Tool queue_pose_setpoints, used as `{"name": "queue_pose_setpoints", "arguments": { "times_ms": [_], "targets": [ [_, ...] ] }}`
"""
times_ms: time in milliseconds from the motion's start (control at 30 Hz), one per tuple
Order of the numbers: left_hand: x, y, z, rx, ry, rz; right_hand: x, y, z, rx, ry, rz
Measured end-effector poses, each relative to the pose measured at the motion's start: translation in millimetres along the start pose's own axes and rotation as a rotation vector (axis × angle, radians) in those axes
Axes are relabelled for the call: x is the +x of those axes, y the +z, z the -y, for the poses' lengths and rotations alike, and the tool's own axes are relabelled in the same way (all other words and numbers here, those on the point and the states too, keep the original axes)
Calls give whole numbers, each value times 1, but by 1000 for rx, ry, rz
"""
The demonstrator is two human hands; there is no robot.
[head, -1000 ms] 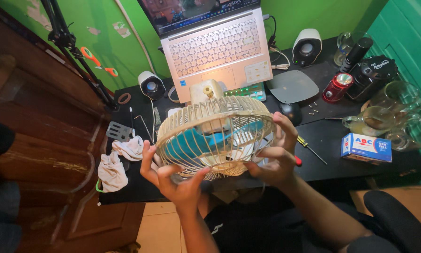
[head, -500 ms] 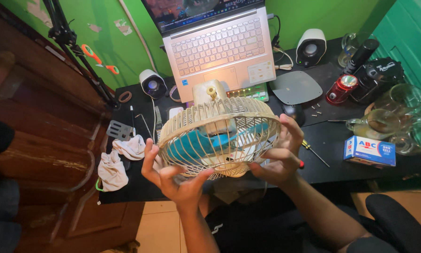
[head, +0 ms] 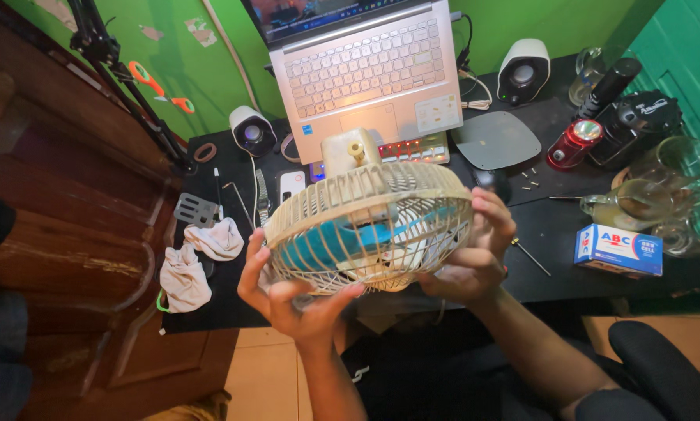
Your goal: The person reassembles a small electric fan by attaching the rear motor housing, inserting screws with a screwdriver, and fitting the front grille. The fan is held and rotated as needed while screws are tightened.
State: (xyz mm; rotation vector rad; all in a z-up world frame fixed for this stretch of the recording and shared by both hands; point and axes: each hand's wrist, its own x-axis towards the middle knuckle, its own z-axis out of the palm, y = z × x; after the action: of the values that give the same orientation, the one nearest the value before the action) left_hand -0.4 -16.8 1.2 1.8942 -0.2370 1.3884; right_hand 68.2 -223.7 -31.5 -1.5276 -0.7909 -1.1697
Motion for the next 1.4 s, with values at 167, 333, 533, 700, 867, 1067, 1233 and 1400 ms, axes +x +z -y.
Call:
{"name": "queue_pose_setpoints", "arguments": {
  "times_ms": [167,333,533,700,867,1067,1233,1400],
  "targets": [
    [3,4,-4,0,-14,-26,6,3,-6,-14,-15,18],
    [-8,3,8,-149,-28,-124,6,9,-10,37,2,-14],
    [-41,0,65,-661,-367,-226,0,9,-10,80,16,35],
    [-66,13,84,-759,-584,-132,-1,10,-8,23,3,29],
    [-68,25,81,-935,-650,-201,4,5,-5,-21,-23,85],
    [-62,30,73,-789,-555,-243,1,6,-5,-46,-33,95],
    [-57,39,67,-745,-473,-310,0,13,-10,-38,-74,33],
    [-54,31,59,-790,-415,-229,-2,15,-16,-54,-48,7]
  ]
}}
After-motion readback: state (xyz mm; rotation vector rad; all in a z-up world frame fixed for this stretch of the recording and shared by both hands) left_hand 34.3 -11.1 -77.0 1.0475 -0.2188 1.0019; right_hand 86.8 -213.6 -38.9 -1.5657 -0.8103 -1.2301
